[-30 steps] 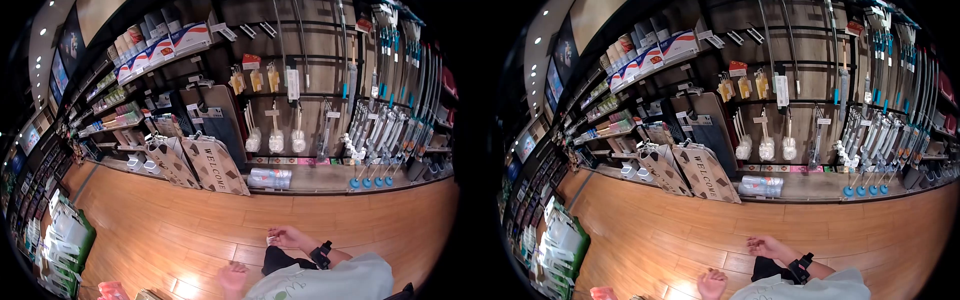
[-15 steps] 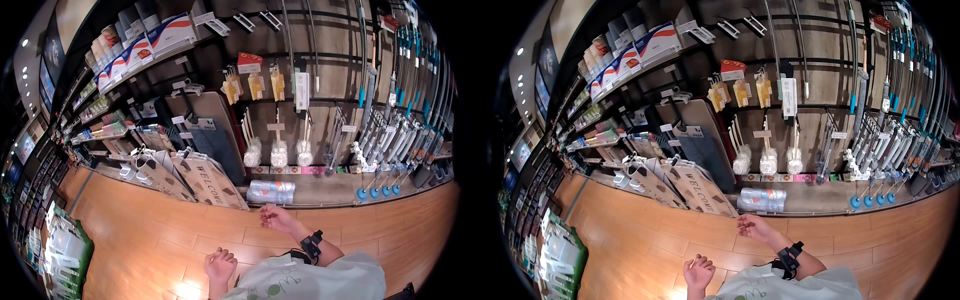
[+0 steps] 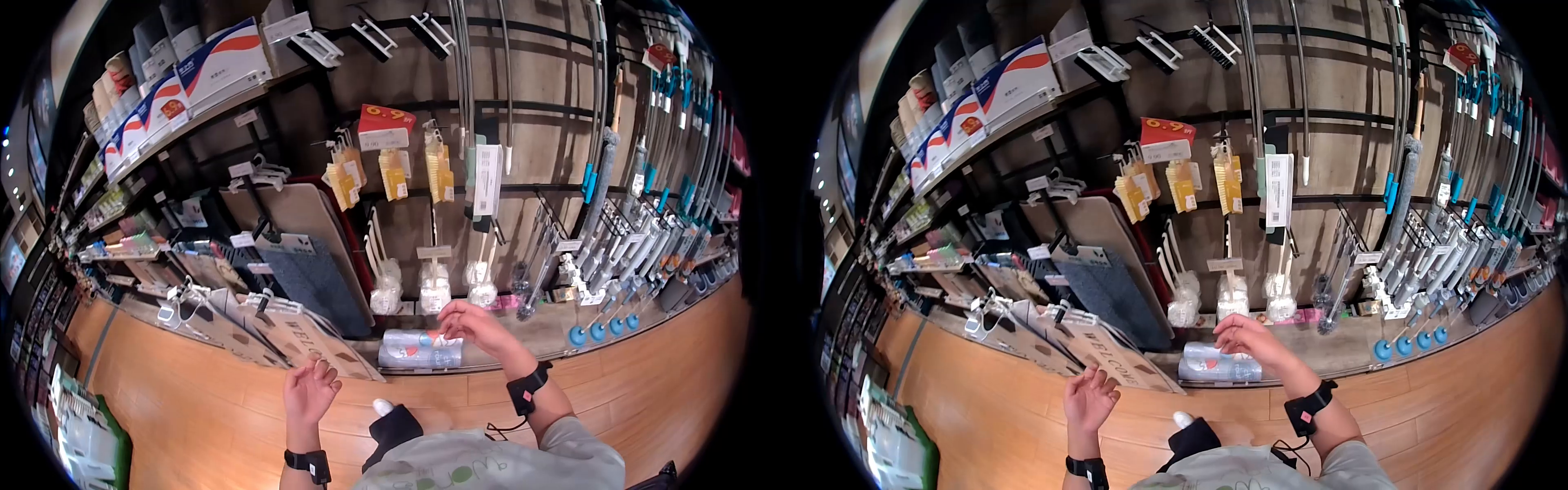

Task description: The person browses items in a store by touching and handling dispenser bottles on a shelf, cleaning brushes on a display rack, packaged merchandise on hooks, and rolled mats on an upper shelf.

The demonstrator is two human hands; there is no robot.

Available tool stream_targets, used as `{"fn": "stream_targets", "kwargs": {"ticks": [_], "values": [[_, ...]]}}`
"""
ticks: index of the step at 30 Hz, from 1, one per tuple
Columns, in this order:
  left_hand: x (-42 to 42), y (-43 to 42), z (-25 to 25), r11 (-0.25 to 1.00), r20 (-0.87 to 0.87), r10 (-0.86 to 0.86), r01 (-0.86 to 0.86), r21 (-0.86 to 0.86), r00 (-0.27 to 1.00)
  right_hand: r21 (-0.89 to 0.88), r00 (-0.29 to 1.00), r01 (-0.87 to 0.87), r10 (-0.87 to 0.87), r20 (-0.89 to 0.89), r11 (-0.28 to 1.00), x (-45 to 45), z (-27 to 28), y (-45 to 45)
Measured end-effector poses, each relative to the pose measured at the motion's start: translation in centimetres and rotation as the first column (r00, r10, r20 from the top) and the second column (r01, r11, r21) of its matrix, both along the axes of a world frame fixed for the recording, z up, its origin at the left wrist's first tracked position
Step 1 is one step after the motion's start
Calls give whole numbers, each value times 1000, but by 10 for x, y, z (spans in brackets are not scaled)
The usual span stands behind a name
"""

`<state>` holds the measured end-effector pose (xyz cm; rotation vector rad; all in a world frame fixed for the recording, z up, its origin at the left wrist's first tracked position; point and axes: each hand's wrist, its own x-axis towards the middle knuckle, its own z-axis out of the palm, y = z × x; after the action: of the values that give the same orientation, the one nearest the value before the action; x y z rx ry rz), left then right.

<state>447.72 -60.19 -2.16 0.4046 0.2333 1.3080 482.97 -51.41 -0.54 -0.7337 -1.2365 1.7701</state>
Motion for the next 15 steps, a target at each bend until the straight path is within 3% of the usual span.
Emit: {"fn": "stream_targets", "kwargs": {"ticks": [2,4,6,7,8,10,12,13,14,15], "values": [[-2,42,5,994,6,-80,79,71,997,21,1000,6,-6,18,1000,1,23,25],[-1,79,28,972,-182,-134,165,167,974,136,986,12,-34,164,991,0,51,49],[-11,123,45,940,-229,-191,244,237,955,379,965,112,-192,181,919,-5,87,73],[-13,147,59,920,-391,-131,259,294,911,450,951,242,-303,68,859,-10,105,87],[-15,170,73,894,-532,-52,276,352,845,543,908,340,-418,20,767,-16,130,97],[-17,212,99,871,-643,-14,325,368,766,768,756,400,-654,33,500,-18,165,126],[-14,242,124,785,-771,114,419,457,626,901,619,343,-786,-4,266,-31,198,150],[-11,260,130,733,-771,154,451,509,618,970,530,228,-846,-49,87,-38,213,160],[-5,277,136,675,-765,194,483,558,614,968,513,233,-857,-42,91,-44,221,171],[1,296,140,642,-768,220,503,578,601,990,420,144,-906,-59,2,-50,229,180]]}}
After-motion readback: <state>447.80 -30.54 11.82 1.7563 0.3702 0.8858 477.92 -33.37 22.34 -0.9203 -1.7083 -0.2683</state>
